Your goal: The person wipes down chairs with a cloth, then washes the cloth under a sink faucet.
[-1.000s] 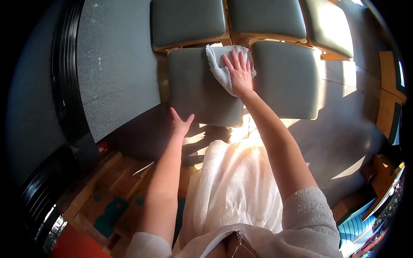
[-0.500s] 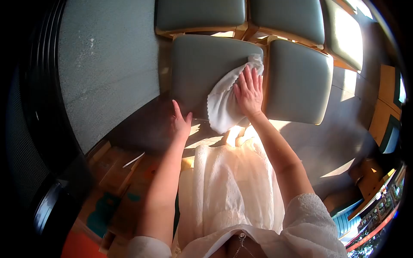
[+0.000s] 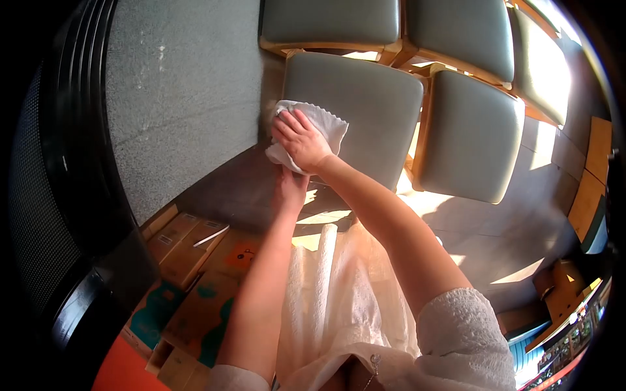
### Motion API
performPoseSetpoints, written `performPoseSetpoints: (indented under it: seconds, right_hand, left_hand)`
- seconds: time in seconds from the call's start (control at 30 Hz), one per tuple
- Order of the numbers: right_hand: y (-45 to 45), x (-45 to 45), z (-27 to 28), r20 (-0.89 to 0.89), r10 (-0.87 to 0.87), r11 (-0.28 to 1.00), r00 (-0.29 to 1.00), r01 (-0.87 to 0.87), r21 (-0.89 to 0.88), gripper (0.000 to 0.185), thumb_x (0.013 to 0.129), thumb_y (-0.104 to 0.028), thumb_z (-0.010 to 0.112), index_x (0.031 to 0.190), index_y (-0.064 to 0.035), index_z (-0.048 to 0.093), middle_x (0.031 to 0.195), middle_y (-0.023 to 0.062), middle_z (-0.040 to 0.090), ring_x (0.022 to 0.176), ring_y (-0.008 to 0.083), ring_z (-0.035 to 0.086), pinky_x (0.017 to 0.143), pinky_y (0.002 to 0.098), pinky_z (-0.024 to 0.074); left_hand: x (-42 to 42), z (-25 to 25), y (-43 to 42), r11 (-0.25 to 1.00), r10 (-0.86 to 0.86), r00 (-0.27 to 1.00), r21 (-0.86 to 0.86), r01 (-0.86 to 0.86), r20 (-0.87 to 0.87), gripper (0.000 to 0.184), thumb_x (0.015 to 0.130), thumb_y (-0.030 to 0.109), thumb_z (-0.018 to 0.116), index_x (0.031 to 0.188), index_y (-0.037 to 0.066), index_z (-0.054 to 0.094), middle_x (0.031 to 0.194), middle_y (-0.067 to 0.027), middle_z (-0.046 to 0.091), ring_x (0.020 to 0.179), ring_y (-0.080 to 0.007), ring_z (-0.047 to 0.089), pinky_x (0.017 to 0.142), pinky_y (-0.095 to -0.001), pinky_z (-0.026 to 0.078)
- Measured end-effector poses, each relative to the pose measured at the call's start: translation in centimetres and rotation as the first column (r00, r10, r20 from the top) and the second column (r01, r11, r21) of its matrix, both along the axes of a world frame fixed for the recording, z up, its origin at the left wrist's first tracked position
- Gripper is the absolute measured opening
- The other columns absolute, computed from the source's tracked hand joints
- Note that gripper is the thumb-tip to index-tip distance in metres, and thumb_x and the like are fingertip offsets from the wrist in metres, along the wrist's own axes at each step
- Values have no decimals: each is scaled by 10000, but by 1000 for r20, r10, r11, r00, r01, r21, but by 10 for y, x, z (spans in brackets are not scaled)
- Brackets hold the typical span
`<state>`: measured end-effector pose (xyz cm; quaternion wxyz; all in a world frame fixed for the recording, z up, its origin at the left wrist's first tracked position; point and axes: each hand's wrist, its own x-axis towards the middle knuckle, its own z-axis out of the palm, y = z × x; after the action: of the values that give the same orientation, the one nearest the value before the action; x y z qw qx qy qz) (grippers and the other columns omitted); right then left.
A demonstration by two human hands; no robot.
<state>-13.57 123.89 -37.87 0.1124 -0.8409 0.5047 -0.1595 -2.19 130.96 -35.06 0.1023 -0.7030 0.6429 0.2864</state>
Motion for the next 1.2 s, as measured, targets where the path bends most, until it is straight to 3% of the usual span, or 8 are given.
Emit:
performPoseSetpoints:
  seconds: [0.13,0.27,0.33,0.47,0.67,0.8,1.07,1.2]
  right_hand:
    - [-33,-79,1,15,-311,949,950,311,-54,443,800,-175,392,1241,-165,430,1299,36,389,1247,245,293,1043,412,186]
    - [-29,-149,-5,9,-600,799,800,600,44,435,800,-141,441,1235,-155,415,1268,61,403,1220,285,315,1018,415,212]
    - [-5,-152,-3,-53,-741,671,669,740,-47,457,808,-127,445,1259,-151,381,1299,91,358,1193,307,336,1003,407,247]
    - [51,-120,-9,207,-950,295,235,895,335,526,818,-137,459,1316,-121,291,1373,99,265,1226,348,293,1007,370,263]
    - [156,-60,1,89,-903,427,420,856,290,605,786,-114,502,1335,-61,254,1386,167,207,1243,349,263,1005,437,254]
    - [97,-95,7,16,-864,491,503,836,245,604,769,-83,486,1329,-59,263,1392,171,183,1241,373,250,1023,442,213]
    - [-48,-128,3,-141,-945,294,295,955,30,434,693,-81,536,1120,-51,467,1185,135,414,1099,397,346,990,456,208]
    - [-69,-98,-1,-117,-821,554,559,829,76,365,704,-125,505,1061,-53,494,1085,127,474,1121,379,344,1007,474,155]
  left_hand:
    - [-8,15,-8,976,91,989,185,-111,113,789,804,449,499,1374,260,-12,1166,-236,479,998,-399,505,795,-450,435]
    - [-3,3,3,1000,23,982,-11,-21,186,790,801,472,497,1373,288,-16,1269,-264,357,1070,-406,457,862,-430,406]
    - [-4,5,3,993,-21,961,-104,51,276,789,799,480,496,1372,296,-13,1304,-267,307,1099,-410,433,890,-423,391]
    - [-5,12,-3,996,2,957,85,-27,289,791,795,496,493,1372,300,-12,1343,-265,232,1153,-416,378,933,-417,358]
    - [-1,6,1,999,-39,960,22,34,278,786,798,514,471,1372,296,-19,1330,-278,250,1123,-401,423,886,-430,398]
    - [-6,14,-5,993,1,966,111,-31,259,769,798,500,486,1379,275,35,1308,-277,291,1094,-396,453,841,-441,423]
    - [-3,10,-3,993,-34,961,117,1,275,783,812,507,445,1375,256,-39,1305,-295,283,1048,-394,491,805,-448,438]
    - [-4,10,-3,996,-25,972,89,4,232,784,802,486,479,1379,221,19,1298,-297,265,1050,-390,481,818,-447,424]
